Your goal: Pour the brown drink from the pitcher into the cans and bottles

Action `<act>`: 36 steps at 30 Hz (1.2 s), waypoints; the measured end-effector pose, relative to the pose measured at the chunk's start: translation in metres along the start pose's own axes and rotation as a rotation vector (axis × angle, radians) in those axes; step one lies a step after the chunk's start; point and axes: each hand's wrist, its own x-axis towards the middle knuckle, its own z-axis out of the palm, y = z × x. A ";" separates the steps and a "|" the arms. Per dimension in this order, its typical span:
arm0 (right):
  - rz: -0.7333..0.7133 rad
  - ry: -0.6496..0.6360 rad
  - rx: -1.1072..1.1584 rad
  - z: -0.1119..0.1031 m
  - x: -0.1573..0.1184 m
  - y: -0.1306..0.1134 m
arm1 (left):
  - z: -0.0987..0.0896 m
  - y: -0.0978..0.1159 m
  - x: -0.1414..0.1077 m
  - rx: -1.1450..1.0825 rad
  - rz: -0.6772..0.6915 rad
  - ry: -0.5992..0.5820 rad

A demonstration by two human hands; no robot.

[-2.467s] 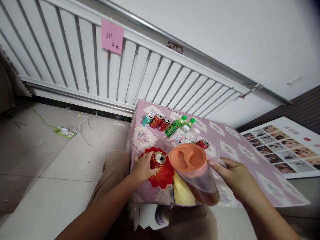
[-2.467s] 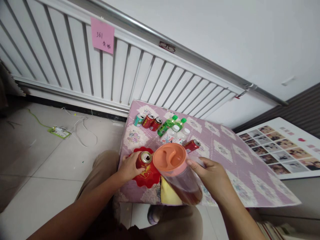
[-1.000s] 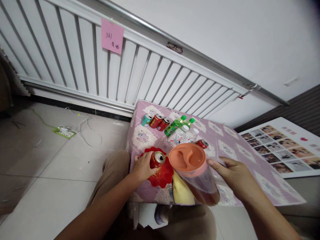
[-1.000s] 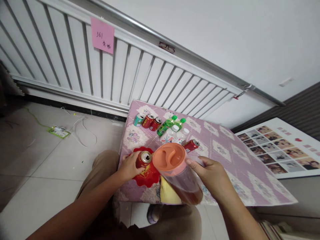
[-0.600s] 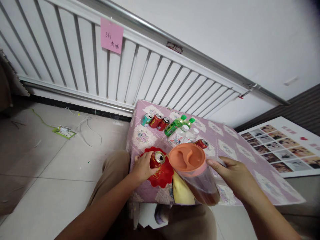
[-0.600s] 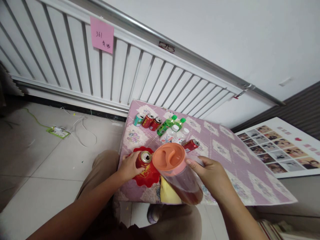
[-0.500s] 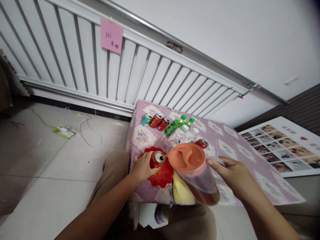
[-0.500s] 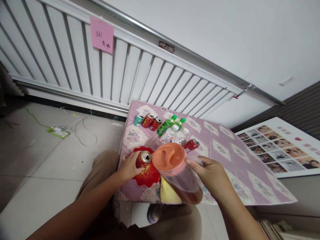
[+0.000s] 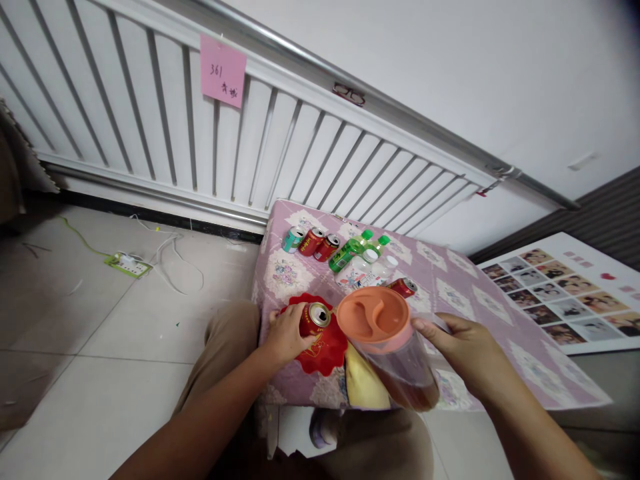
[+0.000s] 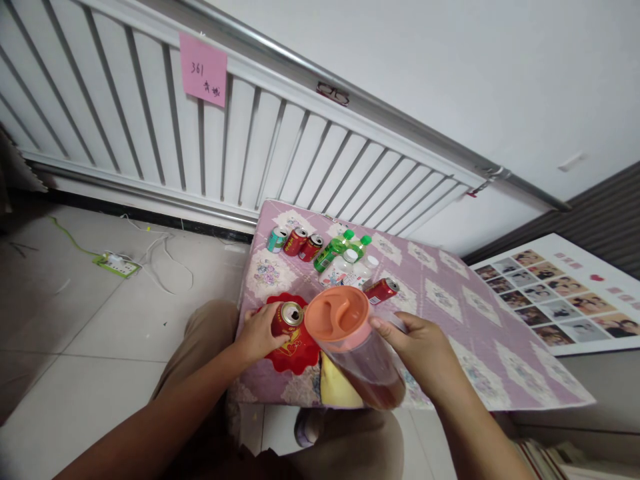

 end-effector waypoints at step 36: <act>0.072 -0.034 -0.002 -0.005 0.001 -0.016 | -0.004 0.002 -0.002 -0.009 0.007 0.004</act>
